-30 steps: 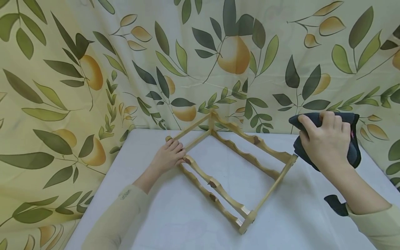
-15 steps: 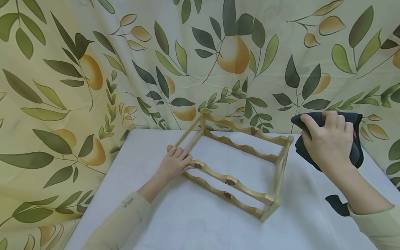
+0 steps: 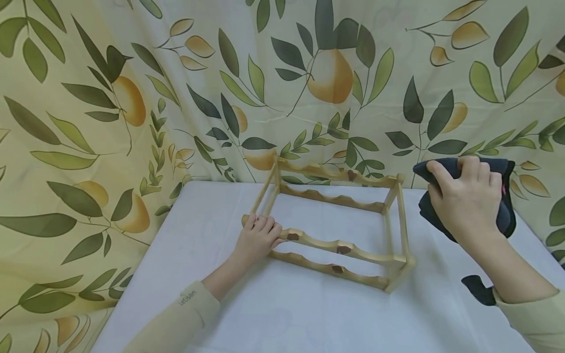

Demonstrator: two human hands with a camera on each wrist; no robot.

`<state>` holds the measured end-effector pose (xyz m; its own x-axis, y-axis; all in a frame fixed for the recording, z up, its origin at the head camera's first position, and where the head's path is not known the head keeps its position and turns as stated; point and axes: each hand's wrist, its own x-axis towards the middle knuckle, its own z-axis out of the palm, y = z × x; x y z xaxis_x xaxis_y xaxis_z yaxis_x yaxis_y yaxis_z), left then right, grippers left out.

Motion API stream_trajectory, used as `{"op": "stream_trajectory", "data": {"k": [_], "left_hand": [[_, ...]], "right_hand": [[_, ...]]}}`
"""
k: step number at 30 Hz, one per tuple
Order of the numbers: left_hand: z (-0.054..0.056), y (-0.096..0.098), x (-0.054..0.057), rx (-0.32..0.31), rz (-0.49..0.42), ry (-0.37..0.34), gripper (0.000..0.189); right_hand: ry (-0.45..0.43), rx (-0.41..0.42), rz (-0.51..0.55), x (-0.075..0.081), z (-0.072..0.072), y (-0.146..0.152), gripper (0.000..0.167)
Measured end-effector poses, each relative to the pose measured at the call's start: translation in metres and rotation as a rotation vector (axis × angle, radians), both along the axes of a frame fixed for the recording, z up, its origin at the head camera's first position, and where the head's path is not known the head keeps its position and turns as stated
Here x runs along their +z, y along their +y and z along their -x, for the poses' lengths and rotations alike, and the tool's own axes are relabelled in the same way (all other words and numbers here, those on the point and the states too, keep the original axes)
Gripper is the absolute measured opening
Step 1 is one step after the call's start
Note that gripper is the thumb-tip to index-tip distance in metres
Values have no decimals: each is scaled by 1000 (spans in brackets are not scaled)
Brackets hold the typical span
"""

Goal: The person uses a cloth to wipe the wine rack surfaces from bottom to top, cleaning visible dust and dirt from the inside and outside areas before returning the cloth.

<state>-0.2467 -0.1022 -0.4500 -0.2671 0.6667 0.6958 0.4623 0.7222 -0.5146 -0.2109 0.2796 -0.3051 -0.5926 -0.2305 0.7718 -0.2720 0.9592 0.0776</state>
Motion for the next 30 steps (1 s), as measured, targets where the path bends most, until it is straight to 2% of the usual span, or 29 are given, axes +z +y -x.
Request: {"op": "stream_trajectory", "data": {"k": [7,11,15,21,30], "left_hand": [[-10,14,-1,62,-3,-27,42],[-13,21,-1,104,6,-42,37],[-15,27,-1,130,-4,-41,37],[-17,36,1,159,9,-76,36],[-13,41,2,185,14,-114,37]], "right_hand": [[15,-4,2,-1,0,2,31],[-4,-6,-2,-1,-1,1,33],[-33,-13,-1,-1,-2,0,34],[-41,-13,5,0,-4,-1,35],[-58,-20,15,0,-8,-3,35]]}}
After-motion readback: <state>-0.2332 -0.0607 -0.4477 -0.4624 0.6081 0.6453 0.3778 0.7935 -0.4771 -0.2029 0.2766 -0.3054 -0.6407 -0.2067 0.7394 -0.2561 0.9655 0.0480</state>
